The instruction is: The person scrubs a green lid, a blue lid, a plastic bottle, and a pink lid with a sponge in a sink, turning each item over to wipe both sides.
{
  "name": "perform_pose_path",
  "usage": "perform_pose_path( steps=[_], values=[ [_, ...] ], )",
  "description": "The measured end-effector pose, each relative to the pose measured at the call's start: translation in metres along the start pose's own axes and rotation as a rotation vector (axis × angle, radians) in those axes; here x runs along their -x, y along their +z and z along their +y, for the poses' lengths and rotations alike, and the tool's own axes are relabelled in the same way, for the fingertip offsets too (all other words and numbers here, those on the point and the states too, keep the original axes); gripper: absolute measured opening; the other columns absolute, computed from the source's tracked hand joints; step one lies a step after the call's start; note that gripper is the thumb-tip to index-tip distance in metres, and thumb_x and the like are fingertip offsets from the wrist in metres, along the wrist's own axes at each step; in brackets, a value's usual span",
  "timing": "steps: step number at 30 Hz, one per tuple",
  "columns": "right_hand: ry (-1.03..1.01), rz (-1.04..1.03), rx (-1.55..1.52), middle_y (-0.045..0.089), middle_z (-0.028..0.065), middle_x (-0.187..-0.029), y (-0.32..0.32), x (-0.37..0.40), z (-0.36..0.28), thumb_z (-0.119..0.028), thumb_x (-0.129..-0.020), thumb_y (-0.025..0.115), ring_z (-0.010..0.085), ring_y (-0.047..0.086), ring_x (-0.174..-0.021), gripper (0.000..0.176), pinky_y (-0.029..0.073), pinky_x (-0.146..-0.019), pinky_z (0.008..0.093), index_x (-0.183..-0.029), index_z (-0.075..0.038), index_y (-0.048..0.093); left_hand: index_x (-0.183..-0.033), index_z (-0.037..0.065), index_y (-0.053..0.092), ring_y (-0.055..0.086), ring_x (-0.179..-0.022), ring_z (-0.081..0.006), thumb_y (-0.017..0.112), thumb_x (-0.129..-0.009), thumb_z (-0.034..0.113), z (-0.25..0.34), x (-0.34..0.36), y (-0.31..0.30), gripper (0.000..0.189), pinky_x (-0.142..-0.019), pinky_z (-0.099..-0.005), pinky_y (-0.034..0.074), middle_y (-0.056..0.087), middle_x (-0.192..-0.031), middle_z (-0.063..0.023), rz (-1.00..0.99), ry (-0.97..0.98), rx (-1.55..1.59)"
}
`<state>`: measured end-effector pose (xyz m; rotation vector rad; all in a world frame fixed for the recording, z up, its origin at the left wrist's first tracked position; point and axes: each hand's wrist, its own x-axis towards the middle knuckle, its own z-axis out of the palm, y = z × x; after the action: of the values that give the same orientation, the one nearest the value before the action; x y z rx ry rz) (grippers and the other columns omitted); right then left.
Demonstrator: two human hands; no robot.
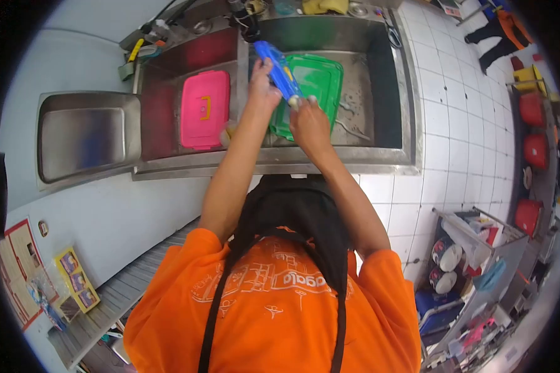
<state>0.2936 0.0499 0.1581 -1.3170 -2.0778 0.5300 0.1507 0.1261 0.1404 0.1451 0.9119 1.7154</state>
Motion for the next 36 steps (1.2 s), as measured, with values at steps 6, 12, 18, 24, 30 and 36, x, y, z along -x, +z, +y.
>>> perform_pose_path(
  steps=[6,12,18,24,30,36],
  values=[
    [-0.025,0.101,-0.121,0.061,0.0237,-0.095,0.022,-0.035,0.004,-0.013,-0.088,0.058,0.043,0.062,-0.085,0.021,0.051,-0.072,0.0508,-0.102,0.003,0.063,-0.127,0.013,0.052,0.056,-0.095,-0.019,0.054,-0.098,0.015,-0.004,0.005,0.0,0.029,-0.085,-0.038,0.05,0.057,-0.103,-0.0025,0.047,-0.128,-0.038],
    [0.016,0.028,-0.073,0.063,0.0209,-0.093,0.02,-0.042,0.0,-0.012,-0.089,0.058,0.0404,0.059,-0.095,0.02,0.049,-0.077,0.0486,-0.106,-0.002,0.063,-0.128,0.012,0.05,0.059,-0.109,-0.0256,0.051,-0.099,0.012,0.004,0.008,0.003,0.029,-0.099,-0.0476,0.048,0.06,-0.118,-0.0081,0.083,-0.108,-0.066],
    [-0.123,-0.052,-0.114,0.057,0.0179,-0.107,-0.018,0.035,0.009,-0.003,-0.082,0.064,0.0399,0.06,-0.093,0.034,0.05,-0.075,0.0477,-0.116,-0.008,0.059,-0.128,0.016,0.05,0.059,-0.106,-0.0245,0.048,-0.099,0.006,0.018,0.002,-0.012,0.032,-0.099,-0.0546,0.048,0.059,-0.114,-0.004,0.199,-0.109,0.085],
    [-0.208,-0.01,-0.108,0.055,0.016,-0.104,-0.017,0.06,0.021,0.0,-0.08,0.063,0.0372,0.059,-0.09,0.038,0.05,-0.073,0.046,-0.117,-0.011,0.059,-0.127,0.015,0.051,0.059,-0.106,-0.0237,0.048,-0.099,0.007,0.021,-0.004,-0.012,0.03,-0.098,-0.054,0.048,0.059,-0.113,-0.0046,0.253,-0.117,0.002],
    [-0.084,0.073,-0.2,0.057,0.0172,-0.1,0.013,0.014,0.003,-0.002,-0.081,0.061,0.0397,0.059,-0.09,0.035,0.048,-0.076,0.0482,-0.116,-0.01,0.06,-0.13,0.008,0.051,0.061,-0.102,-0.0229,0.057,-0.096,0.012,-0.004,0.007,-0.01,0.035,-0.092,-0.04,0.05,0.062,-0.116,-0.0093,0.098,-0.075,-0.186],
    [-0.05,-0.009,-0.185,0.064,0.0183,-0.101,0.013,0.006,-0.001,-0.008,-0.084,0.059,0.0387,0.058,-0.097,0.028,0.049,-0.083,0.0479,-0.112,-0.004,0.063,-0.129,0.004,0.05,0.061,-0.103,-0.0226,0.056,-0.098,0.015,0.008,0.022,-0.007,0.033,-0.095,-0.0406,0.05,0.062,-0.113,-0.0093,0.01,-0.02,-0.202]
  ],
)
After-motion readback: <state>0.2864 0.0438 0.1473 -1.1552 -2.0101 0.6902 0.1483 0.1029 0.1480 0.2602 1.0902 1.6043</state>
